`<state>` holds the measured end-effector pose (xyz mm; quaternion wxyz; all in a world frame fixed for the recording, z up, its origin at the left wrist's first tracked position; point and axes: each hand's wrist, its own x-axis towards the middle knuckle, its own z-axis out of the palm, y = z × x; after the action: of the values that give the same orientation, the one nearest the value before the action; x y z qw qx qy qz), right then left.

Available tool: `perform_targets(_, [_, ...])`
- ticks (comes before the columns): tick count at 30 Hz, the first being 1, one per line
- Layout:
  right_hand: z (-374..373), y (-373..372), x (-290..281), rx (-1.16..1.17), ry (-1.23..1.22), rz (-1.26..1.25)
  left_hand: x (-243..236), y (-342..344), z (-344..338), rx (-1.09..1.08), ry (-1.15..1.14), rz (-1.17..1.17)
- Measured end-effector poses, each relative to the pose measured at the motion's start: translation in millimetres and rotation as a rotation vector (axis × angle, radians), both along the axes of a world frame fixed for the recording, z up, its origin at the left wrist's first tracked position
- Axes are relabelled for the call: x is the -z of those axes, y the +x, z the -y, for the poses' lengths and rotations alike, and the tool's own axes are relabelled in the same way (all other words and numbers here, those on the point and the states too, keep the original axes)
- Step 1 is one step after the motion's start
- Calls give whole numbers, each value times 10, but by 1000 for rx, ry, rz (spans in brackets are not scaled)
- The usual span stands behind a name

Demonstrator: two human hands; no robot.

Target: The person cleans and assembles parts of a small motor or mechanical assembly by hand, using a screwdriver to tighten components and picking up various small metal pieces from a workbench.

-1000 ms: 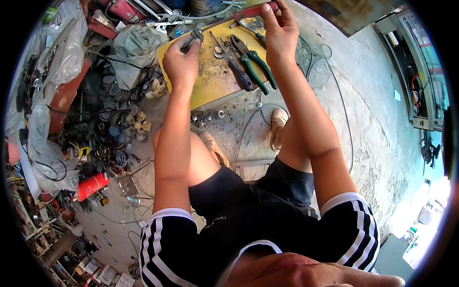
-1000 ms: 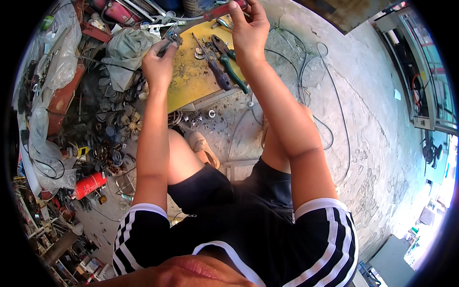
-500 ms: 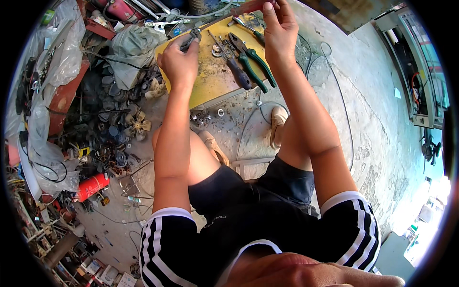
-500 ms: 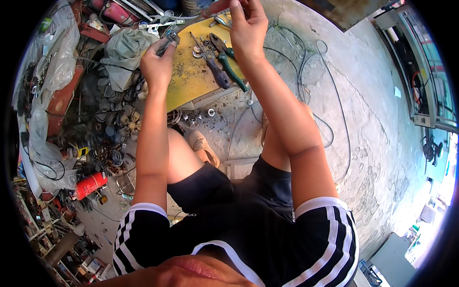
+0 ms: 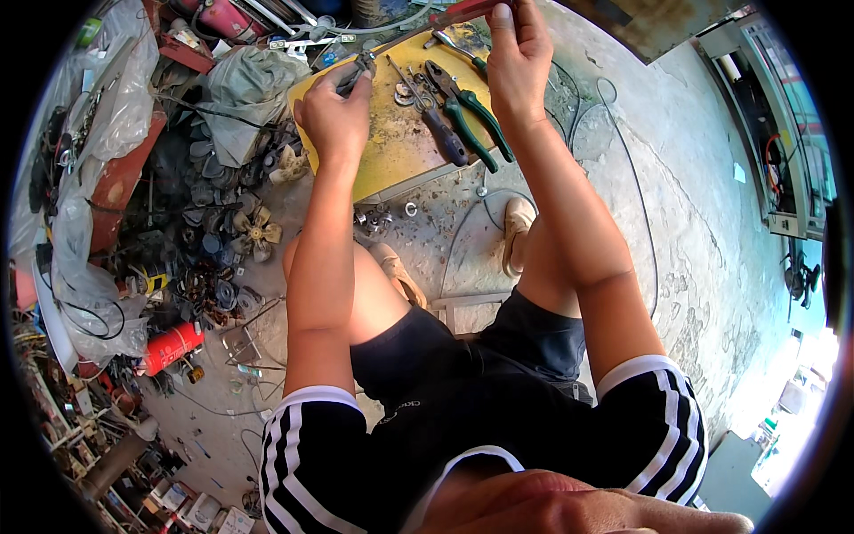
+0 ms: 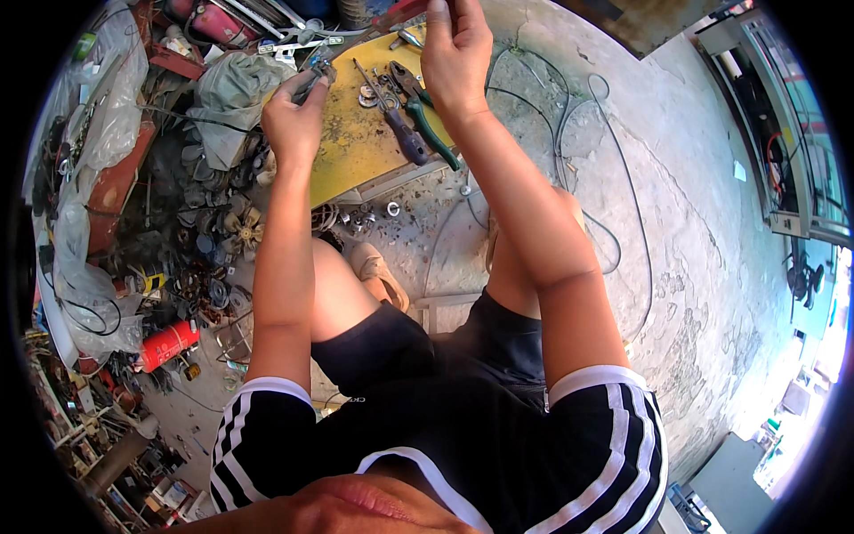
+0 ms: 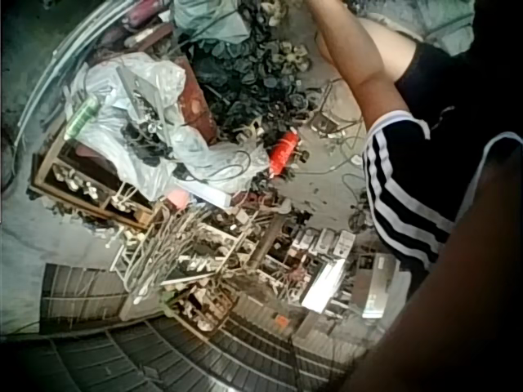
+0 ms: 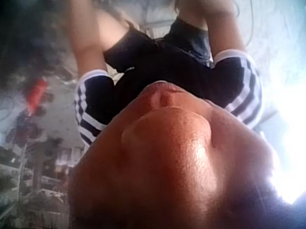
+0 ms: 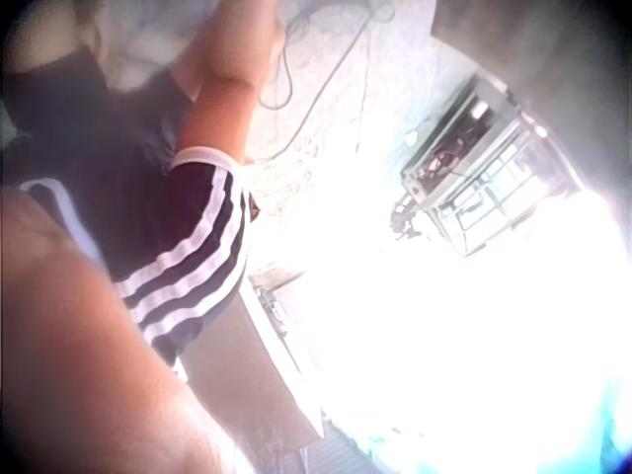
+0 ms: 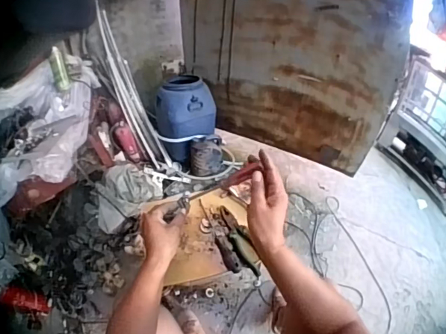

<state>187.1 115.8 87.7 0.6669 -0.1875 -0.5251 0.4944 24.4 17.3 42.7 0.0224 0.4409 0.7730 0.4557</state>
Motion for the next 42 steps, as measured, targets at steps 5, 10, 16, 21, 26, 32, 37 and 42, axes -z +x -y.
perform_targets(5, [2,78,-26,-101,-107,76,-3,2,-2,7,-17,44])
perform_targets(10, [-48,17,38,37,66,36,9,-6,-7,15,11,2])
perform_targets(16, [-10,80,-30,-88,-137,82,9,-8,-7,15,-3,29])
perform_targets(21, [-60,28,53,-13,-39,-31,6,-6,-5,15,0,9])
perform_targets(26, [-56,40,32,-24,-152,53,2,4,-3,7,3,-5])
perform_targets(32, [-148,12,124,75,28,-3,73,-7,-26,30,7,47])
perform_targets(37, [19,35,-40,-61,-107,27,138,-27,-33,36,18,15])
perform_targets(42, [-52,30,63,34,-71,-12,118,5,-33,37,-7,17])
